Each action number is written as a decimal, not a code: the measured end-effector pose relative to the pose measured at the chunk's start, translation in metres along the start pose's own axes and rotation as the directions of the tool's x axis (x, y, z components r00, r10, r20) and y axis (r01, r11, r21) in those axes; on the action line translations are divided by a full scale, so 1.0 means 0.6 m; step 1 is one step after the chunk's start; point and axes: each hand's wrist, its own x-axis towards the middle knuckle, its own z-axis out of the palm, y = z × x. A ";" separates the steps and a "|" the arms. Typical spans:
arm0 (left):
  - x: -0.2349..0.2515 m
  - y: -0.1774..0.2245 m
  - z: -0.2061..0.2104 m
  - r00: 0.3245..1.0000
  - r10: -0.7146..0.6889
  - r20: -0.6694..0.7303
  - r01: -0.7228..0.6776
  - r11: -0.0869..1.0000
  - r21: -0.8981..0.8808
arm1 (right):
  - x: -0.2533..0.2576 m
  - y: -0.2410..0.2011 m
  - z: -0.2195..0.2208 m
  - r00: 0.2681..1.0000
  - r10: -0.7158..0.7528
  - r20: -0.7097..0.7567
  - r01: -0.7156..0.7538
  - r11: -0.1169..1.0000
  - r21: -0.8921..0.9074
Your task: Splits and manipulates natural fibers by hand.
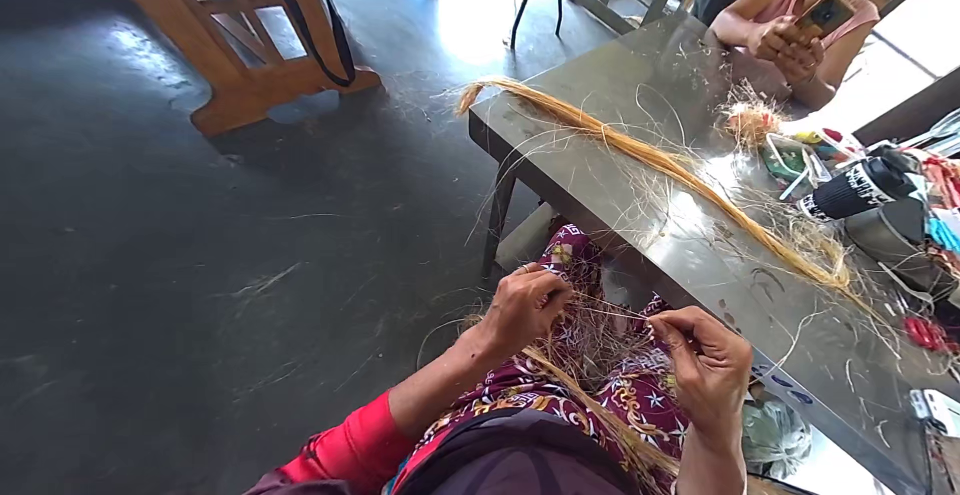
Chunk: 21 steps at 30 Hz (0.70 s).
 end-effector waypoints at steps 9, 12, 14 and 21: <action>-0.121 -0.194 -0.141 0.838 -0.528 0.137 0.406 0.771 0.491 | 0.006 0.018 -0.026 0.997 0.042 -0.059 -0.039 0.998 0.054; -0.111 -0.192 -0.196 0.335 -0.919 0.205 0.572 0.372 0.731 | 0.007 0.017 -0.028 0.997 0.051 -0.054 -0.049 0.998 0.038; -0.077 -0.150 -0.215 0.248 -0.935 0.253 0.538 0.350 0.767 | 0.009 0.017 -0.026 0.998 0.039 -0.046 -0.039 0.999 0.016; 0.048 0.061 -0.112 0.955 -0.149 0.255 0.148 0.989 0.024 | 0.003 -0.002 -0.010 0.999 -0.006 0.045 0.010 0.996 -0.088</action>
